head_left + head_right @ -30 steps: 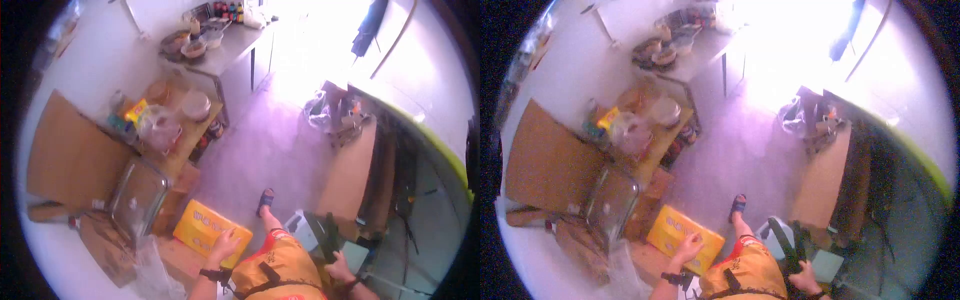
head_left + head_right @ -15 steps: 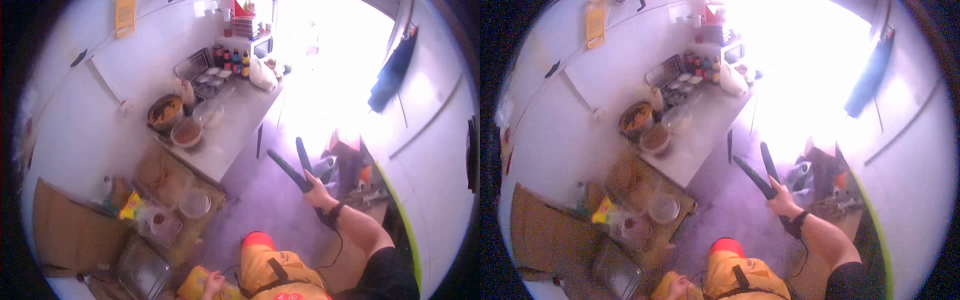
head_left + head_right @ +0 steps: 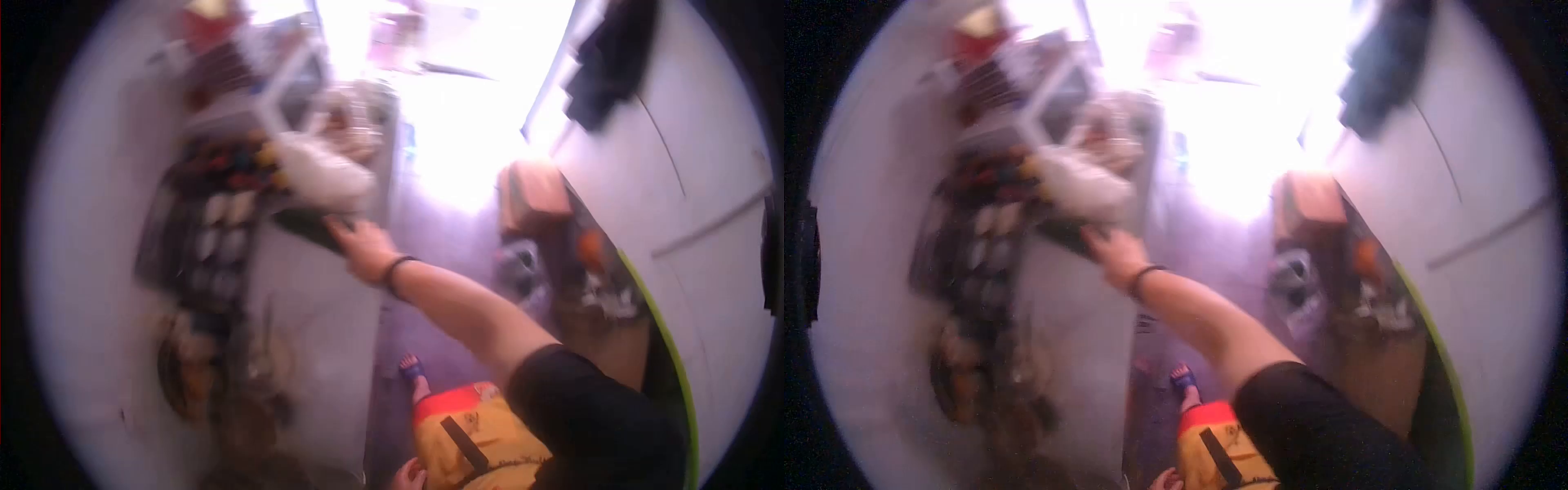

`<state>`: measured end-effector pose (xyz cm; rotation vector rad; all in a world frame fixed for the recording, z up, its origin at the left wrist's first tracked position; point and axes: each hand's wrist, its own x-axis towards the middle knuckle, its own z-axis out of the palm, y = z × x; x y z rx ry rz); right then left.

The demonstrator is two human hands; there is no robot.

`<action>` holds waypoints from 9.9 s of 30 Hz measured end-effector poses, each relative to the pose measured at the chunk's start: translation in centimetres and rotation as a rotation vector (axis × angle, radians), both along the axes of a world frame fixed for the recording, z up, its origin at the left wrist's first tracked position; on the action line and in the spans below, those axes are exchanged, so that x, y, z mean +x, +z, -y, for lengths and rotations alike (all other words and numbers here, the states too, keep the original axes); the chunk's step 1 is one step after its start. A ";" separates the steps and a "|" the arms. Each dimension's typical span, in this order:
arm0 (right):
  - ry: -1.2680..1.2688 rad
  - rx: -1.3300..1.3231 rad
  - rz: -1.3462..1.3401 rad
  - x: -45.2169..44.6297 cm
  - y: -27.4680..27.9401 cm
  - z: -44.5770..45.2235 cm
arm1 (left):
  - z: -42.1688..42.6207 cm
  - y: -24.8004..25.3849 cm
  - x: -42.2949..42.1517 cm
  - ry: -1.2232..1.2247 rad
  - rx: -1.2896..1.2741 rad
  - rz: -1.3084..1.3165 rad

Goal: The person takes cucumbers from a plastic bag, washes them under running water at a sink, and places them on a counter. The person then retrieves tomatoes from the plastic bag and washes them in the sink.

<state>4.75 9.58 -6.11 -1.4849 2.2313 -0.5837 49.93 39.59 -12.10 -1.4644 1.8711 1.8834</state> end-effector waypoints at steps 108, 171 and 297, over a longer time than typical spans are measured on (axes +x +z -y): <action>-1.209 0.310 0.383 -41.3 -73.8 -42.4 | 2.7 -43.1 -87.2 -0.692 0.309 -0.094; -0.933 0.921 0.561 -38.7 -70.0 -63.5 | -5.9 -61.3 -84.7 0.041 1.484 0.065; -1.653 0.171 0.866 -33.0 -71.6 -64.4 | 2.7 -42.7 -74.3 0.260 1.147 0.177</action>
